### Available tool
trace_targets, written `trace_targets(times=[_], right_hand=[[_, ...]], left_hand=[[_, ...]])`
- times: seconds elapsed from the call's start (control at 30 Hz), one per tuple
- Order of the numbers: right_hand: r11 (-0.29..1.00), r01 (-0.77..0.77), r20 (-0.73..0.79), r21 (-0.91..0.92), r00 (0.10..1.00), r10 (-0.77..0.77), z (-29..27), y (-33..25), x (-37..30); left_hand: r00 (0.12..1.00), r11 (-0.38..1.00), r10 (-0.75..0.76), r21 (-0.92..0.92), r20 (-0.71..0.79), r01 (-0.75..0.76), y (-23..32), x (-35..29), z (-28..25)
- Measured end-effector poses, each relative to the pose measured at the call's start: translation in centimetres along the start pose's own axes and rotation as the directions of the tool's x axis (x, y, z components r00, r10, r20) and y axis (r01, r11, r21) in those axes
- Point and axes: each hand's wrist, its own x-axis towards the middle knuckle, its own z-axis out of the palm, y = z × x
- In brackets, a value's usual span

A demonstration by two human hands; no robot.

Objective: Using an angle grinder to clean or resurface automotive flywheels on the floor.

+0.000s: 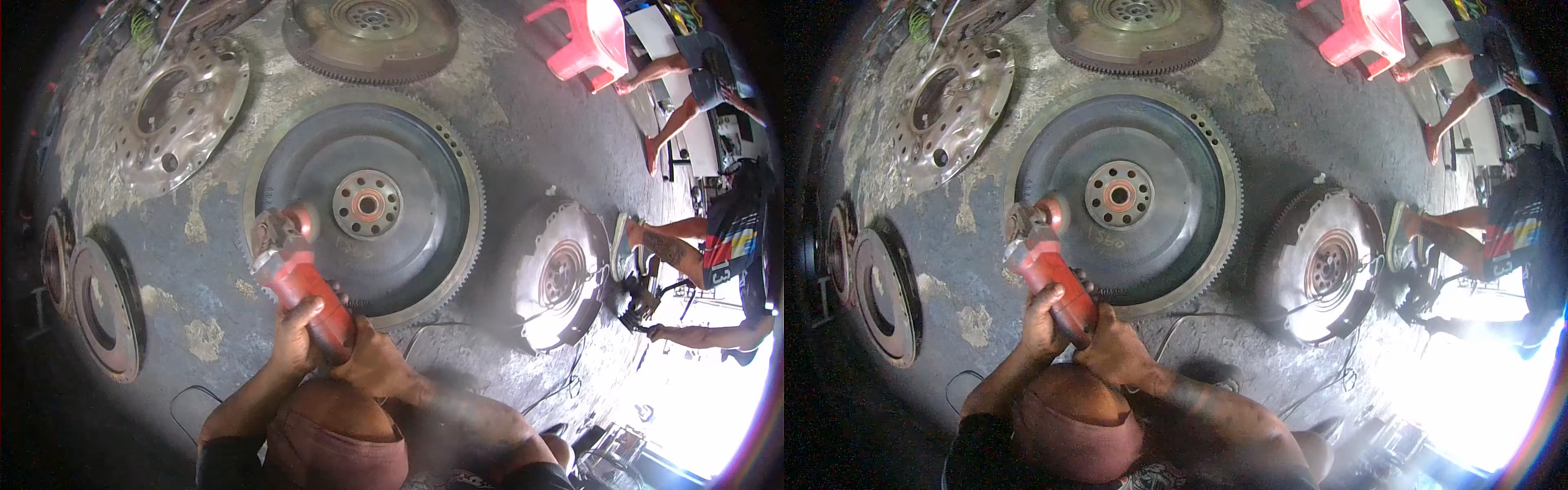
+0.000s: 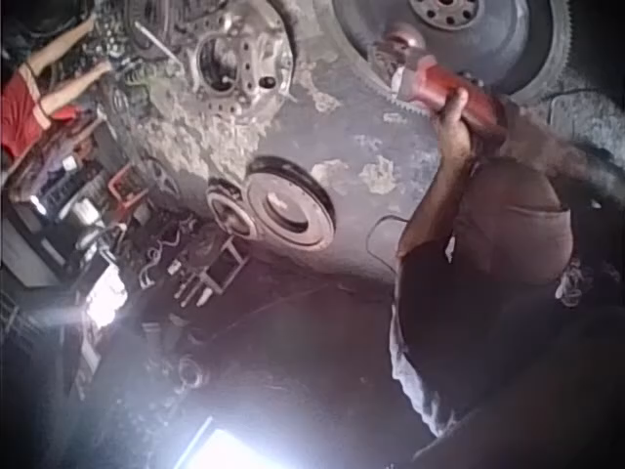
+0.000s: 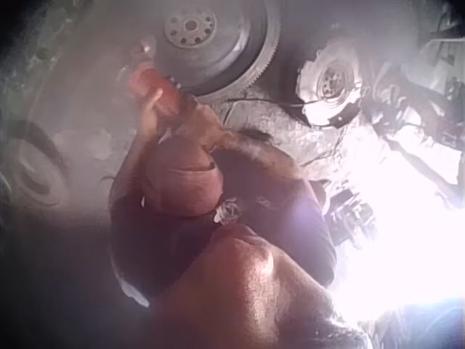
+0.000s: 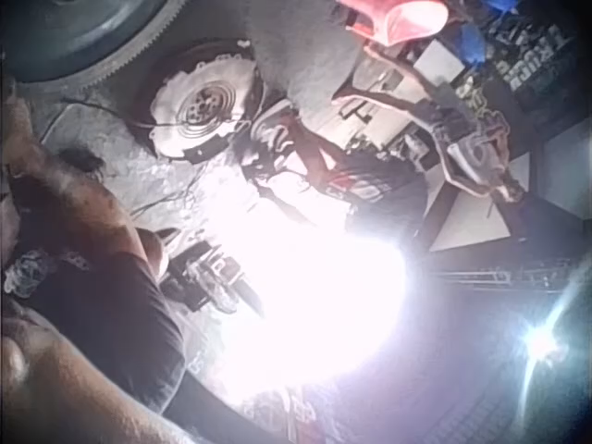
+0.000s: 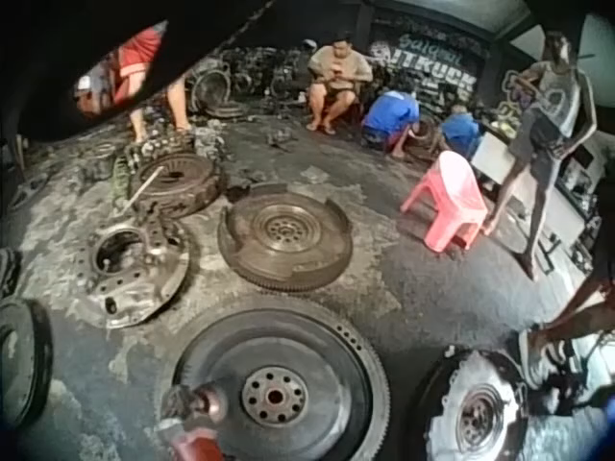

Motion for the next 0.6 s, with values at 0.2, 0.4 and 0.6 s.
trace_targets(times=[0.2,0.4,0.6], right_hand=[[0.997,-0.059,0.118,-0.055,0.991,0.065,0.3,-0.3,1.2],[0.991,-0.080,0.070,-0.110,0.994,0.088,-0.1,-2.1,1.8],[0.996,-0.055,0.043,-0.077,0.997,0.059,-1.4,-3.3,2.1]], left_hand=[[0.996,0.998,0.047,0.053,-0.072,-0.043,0.7,0.6,-0.7],[0.999,1.000,-0.018,-0.012,-0.040,0.017,1.6,1.3,-0.7],[0.998,0.999,-0.032,-0.027,-0.058,0.031,2.6,2.5,0.1]])
